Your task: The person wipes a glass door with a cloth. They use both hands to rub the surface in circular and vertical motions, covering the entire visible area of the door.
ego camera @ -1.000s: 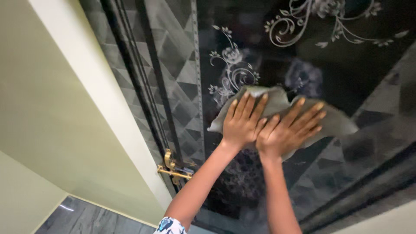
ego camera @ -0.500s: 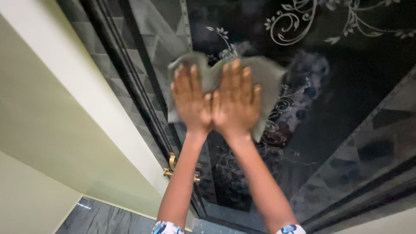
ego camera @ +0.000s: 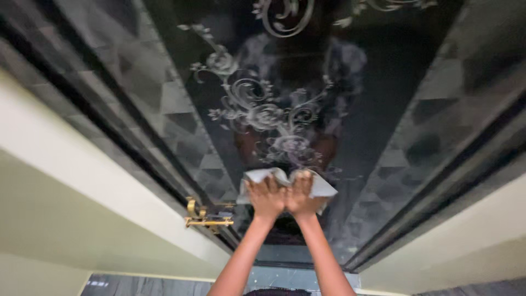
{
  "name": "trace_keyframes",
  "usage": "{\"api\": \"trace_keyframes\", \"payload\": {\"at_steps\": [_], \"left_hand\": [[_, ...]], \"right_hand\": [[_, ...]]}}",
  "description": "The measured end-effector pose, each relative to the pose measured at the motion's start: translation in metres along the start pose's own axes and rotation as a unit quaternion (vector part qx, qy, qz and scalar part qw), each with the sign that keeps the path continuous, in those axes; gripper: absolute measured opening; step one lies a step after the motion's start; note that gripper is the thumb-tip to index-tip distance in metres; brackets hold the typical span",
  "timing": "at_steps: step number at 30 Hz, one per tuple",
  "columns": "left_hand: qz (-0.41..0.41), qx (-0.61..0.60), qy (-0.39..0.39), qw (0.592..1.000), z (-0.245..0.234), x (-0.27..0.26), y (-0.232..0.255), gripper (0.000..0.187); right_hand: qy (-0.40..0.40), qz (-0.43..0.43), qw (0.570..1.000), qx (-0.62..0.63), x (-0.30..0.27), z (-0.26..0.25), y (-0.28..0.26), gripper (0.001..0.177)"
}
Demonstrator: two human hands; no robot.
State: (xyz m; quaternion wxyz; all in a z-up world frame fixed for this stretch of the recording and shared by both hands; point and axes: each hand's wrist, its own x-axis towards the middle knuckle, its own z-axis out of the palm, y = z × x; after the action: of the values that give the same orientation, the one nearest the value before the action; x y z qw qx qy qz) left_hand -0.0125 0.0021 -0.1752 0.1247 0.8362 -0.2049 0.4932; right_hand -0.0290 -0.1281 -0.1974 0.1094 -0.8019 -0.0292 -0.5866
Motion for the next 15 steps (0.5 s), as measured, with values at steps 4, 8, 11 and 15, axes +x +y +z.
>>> {"api": "trace_keyframes", "payload": {"at_steps": [4, 8, 11, 15], "left_hand": [[0.088, -0.063, -0.033, 0.994, 0.024, -0.011, 0.080, 0.051], [0.171, -0.079, 0.079, 0.979, 0.025, 0.033, 0.141, 0.047], [0.211, -0.087, 0.084, 0.970, -0.001, 0.084, 0.158, 0.044], [0.227, -0.084, 0.104, 0.965, -0.050, 0.162, 0.156, 0.042]], "right_hand": [[0.000, 0.114, 0.991, -0.076, -0.022, -0.051, 0.069, 0.069], [0.047, 0.204, 0.972, -0.111, 0.030, -0.101, 0.100, 0.073], [0.084, 0.205, 0.970, -0.096, 0.088, -0.128, 0.104, 0.072], [0.072, 0.219, 0.969, -0.092, 0.168, -0.159, 0.084, 0.074]]}}
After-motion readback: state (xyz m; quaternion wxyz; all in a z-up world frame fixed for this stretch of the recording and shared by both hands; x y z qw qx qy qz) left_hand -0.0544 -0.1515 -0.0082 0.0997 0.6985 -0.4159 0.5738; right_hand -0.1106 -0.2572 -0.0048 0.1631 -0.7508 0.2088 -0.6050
